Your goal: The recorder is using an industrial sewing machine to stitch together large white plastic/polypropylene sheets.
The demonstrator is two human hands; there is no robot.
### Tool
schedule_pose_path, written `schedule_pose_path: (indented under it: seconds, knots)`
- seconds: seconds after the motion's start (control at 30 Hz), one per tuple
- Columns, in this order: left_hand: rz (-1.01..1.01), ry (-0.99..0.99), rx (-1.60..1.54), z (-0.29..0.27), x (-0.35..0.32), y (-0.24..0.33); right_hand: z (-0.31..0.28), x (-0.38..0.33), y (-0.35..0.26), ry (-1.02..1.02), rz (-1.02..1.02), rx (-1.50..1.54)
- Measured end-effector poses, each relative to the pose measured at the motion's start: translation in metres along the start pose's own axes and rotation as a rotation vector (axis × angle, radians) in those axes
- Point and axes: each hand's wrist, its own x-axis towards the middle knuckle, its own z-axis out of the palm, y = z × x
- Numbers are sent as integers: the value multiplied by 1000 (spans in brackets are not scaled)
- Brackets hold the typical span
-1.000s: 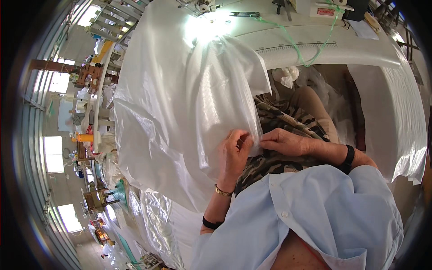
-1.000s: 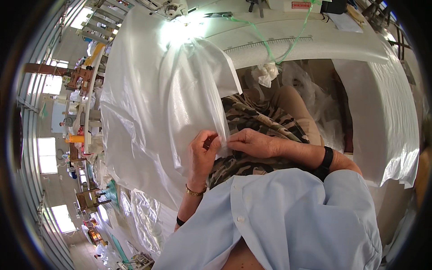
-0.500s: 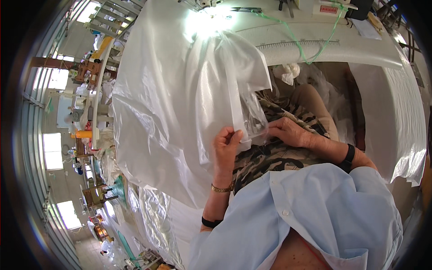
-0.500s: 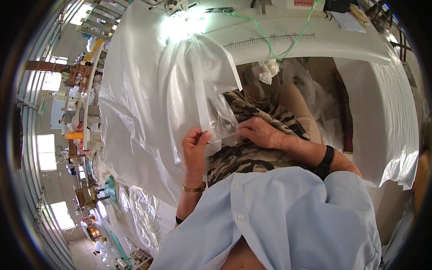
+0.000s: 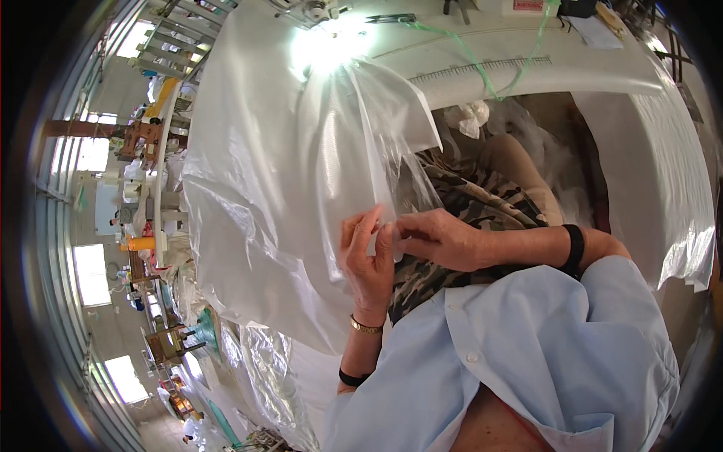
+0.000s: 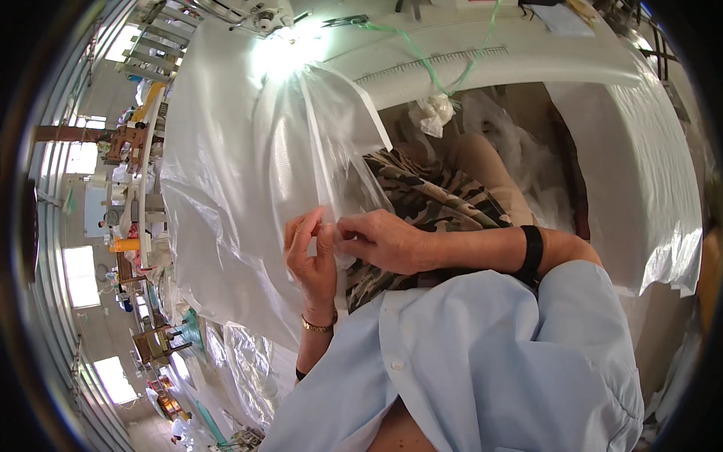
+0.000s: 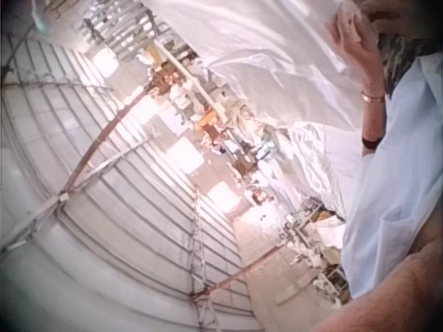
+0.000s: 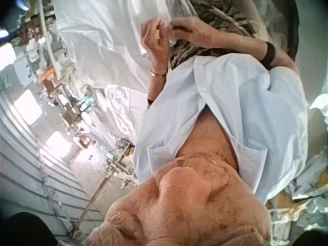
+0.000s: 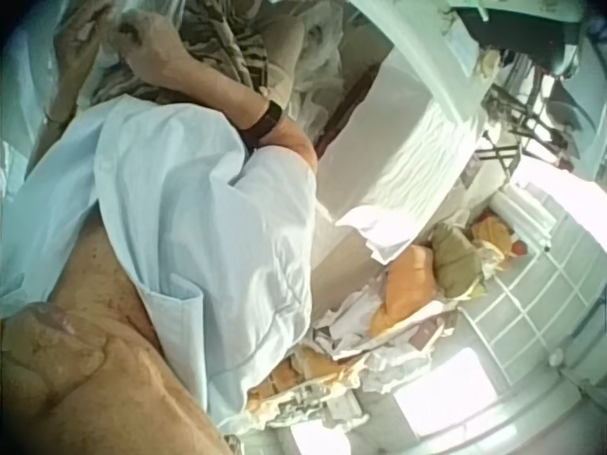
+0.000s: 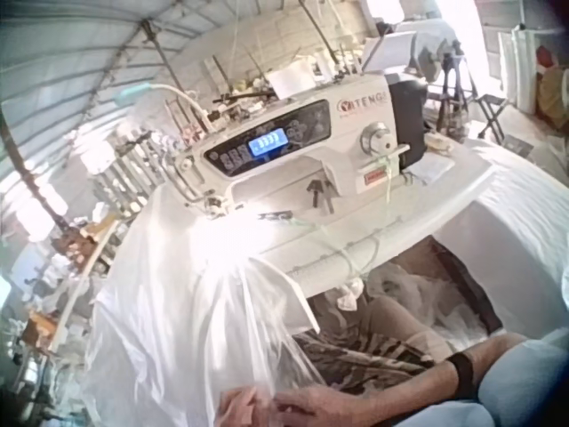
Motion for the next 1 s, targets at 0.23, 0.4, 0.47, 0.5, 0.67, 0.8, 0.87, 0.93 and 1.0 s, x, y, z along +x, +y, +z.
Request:
schedule_pose_path:
  seconds: [0.23, 0.4, 0.47, 0.5, 0.67, 0.8, 0.87, 0.93, 1.0]
  knots:
    - [-238, -224, -44, -9, 16, -3, 6, -15, -4, -79, -315, -332]
    - [-311, -231, -55, -6, 13, -5, -23, -14, 12, 387, -395, -377]
    - [-245, -177, -86, -4, 10, -4, -26, -13, 23, 626, -293, -306]
    - [-248, -170, -70, -3, 10, -4, -26, -13, 28, 625, -310, -299]
    - [-211, -117, -225, 7, 11, -2, -18, -10, 32, 483, 202, 98]
    - [-219, -99, -157, 9, 11, -2, -19, -12, 12, 382, 132, -37]
    - [-175, -127, -38, 7, 11, -3, -18, -10, 1, 452, -146, -320]
    - [-174, -143, -37, 7, 11, -6, -19, -6, -8, 393, -231, -407]
    - [-163, -155, -49, 9, 12, -9, -19, -2, -13, 337, -312, -491]
